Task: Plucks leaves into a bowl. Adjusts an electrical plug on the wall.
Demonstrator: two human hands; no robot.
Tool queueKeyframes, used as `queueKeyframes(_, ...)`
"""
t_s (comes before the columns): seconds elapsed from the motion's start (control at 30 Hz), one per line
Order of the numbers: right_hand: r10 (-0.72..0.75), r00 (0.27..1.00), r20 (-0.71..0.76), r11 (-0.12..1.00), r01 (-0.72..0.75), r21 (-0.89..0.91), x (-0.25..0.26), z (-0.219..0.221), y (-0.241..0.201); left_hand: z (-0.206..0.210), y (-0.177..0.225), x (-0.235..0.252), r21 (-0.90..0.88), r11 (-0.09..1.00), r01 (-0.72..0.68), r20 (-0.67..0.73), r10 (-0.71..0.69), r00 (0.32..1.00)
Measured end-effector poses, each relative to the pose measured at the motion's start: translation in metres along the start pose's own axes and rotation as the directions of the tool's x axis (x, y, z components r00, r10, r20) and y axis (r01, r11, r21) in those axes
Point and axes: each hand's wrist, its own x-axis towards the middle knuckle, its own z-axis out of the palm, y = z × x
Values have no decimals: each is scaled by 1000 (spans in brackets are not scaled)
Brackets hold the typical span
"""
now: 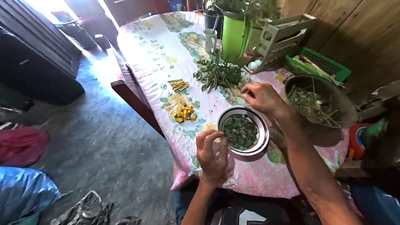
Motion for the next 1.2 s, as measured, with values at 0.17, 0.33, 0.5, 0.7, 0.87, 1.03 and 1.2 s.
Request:
queueKeyframes(0.17, 271, 954, 127, 961, -276, 20, 82, 44, 35, 0, -4, 1, -20, 999, 31, -31, -32, 999)
queueKeyframes(0.33, 290, 946, 146, 957, -286, -52, 106, 72, 45, 3, -4, 2, -27, 999, 34, -38, -35, 999)
queueKeyframes(0.5, 215, 975, 53, 976, -213, -44, 94, 57, 40, 3, -4, 2, -36, 999, 34, -46, -36, 998)
queueKeyframes(0.7, -103, 938, -331, 994, 105, -11, 10, 14, -16, 5, -1, 6, -96, 995, 25, -37, -28, 999)
queueKeyframes(0.87, -176, 925, -337, 925, 272, 265, -24, 16, -32, 5, 28, 57, -377, 799, 468, 322, -361, 875)
queueKeyframes(1.03, -204, 935, -292, 756, 340, 560, -46, 21, -35, 11, 42, 88, -664, 125, 737, 581, -534, 614)
queueKeyframes(1.2, -195, 938, -286, 734, 333, 591, -52, 20, -32, 14, 50, 84, -751, 273, 602, 441, -472, 763)
